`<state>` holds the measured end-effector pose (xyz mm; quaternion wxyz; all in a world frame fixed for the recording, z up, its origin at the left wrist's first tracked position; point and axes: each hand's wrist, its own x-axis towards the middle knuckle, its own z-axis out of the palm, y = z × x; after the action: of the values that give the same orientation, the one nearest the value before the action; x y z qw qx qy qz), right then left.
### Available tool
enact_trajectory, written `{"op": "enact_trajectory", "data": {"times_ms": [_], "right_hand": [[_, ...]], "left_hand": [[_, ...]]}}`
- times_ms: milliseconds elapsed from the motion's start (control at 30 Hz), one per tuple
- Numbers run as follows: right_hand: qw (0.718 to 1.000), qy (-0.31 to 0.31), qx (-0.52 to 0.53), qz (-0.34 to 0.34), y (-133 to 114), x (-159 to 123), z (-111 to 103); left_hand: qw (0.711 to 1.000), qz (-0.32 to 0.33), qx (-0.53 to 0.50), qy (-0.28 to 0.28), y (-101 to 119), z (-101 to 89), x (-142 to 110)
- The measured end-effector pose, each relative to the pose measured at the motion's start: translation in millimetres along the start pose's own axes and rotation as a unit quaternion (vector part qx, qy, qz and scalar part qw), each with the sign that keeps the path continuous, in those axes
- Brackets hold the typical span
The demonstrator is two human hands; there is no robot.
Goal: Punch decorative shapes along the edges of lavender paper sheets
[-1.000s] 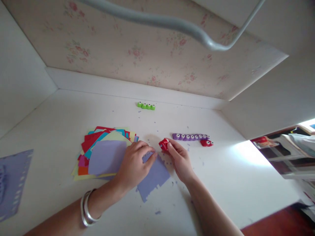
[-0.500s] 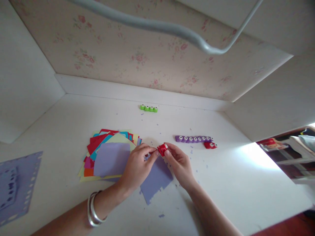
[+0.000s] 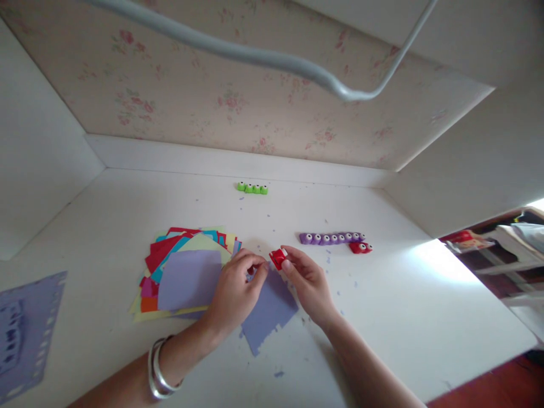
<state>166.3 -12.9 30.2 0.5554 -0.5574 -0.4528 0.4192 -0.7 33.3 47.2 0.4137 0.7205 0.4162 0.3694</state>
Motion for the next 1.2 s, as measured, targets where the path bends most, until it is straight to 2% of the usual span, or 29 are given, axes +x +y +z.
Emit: {"op": "enact_trajectory", "data": {"times_ms": [367,567,800,900,1000,1133,1200], "right_hand": [[0.997,0.018,0.069,0.042,-4.3,1.1,-1.6],[0.985,0.024,0.148,0.085,-5.4,4.3,-4.2],[0.971,0.032,0.212,0.101,-9.2,6.3,-6.5],[0.987,0.051,0.143,0.055,-4.8,6.4,-17.3],[0.997,0.069,-0.005,0.024,0.6,3.9,-43.0],[0.979,0.049,-0.195,0.024,1.4,-5.3,-95.0],[0.955,0.030,-0.294,0.006,-0.6,-10.7,-120.6]], "left_hand": [[1.000,-0.021,0.001,0.014,-11.4,2.8,2.0],[0.999,-0.034,-0.002,0.024,-13.7,1.3,3.3],[0.999,-0.031,0.004,0.033,-19.4,1.1,3.3],[0.999,-0.028,0.008,0.027,-20.4,0.1,2.8],[0.999,-0.020,0.023,0.028,-23.3,-1.3,3.8],[0.998,0.014,0.056,0.019,-23.9,-2.9,2.4],[0.990,0.082,0.119,-0.003,-18.8,-2.4,-4.0]]}}
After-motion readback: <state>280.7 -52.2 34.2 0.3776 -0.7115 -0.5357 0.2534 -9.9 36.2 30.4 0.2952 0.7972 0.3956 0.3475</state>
